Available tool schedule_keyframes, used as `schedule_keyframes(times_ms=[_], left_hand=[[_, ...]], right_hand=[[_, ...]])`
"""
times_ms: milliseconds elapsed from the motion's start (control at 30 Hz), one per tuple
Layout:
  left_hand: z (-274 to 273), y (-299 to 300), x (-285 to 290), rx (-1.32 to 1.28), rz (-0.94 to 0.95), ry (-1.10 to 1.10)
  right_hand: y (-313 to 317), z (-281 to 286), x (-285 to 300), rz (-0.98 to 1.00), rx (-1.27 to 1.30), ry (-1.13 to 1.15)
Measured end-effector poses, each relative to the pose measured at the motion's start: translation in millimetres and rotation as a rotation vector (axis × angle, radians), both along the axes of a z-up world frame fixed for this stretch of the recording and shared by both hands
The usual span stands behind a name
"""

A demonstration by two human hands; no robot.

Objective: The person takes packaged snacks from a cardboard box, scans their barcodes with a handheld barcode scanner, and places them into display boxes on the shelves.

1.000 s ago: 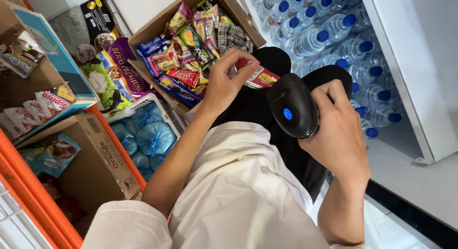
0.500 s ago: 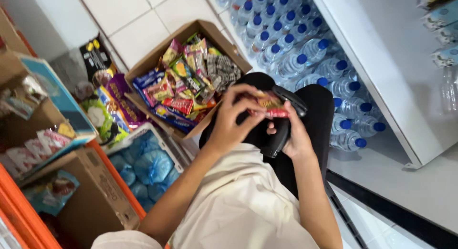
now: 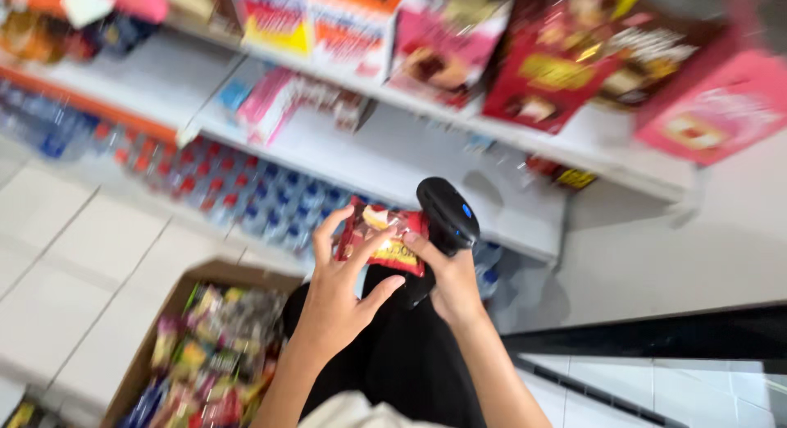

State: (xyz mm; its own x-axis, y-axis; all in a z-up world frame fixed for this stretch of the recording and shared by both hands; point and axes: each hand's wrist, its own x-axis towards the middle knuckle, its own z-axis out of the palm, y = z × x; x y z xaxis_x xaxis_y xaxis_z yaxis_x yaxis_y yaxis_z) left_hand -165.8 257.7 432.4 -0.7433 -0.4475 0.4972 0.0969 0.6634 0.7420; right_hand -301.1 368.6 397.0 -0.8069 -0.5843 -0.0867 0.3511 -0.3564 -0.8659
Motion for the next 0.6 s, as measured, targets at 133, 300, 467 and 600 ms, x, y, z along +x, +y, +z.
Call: schedule_keyframes(times_ms=[133, 300, 467, 600], left_hand=[[41, 1, -62, -0.058, -0.134, 0.137], [85, 10, -132, -0.095, -0.153, 0.392], [114, 24, -225, -0.144, -0.147, 0.447], [118, 21, -270, -0.279, -0.041, 0.367]], right_hand=[[19, 47, -32, -0.13, -0.063, 0.206], [52, 71, -73, -0.265, -0.221, 0.18], [81, 79, -77, -0.326, -0.22, 0.128], [92, 72, -79, -0.306, -0.181, 0.066]])
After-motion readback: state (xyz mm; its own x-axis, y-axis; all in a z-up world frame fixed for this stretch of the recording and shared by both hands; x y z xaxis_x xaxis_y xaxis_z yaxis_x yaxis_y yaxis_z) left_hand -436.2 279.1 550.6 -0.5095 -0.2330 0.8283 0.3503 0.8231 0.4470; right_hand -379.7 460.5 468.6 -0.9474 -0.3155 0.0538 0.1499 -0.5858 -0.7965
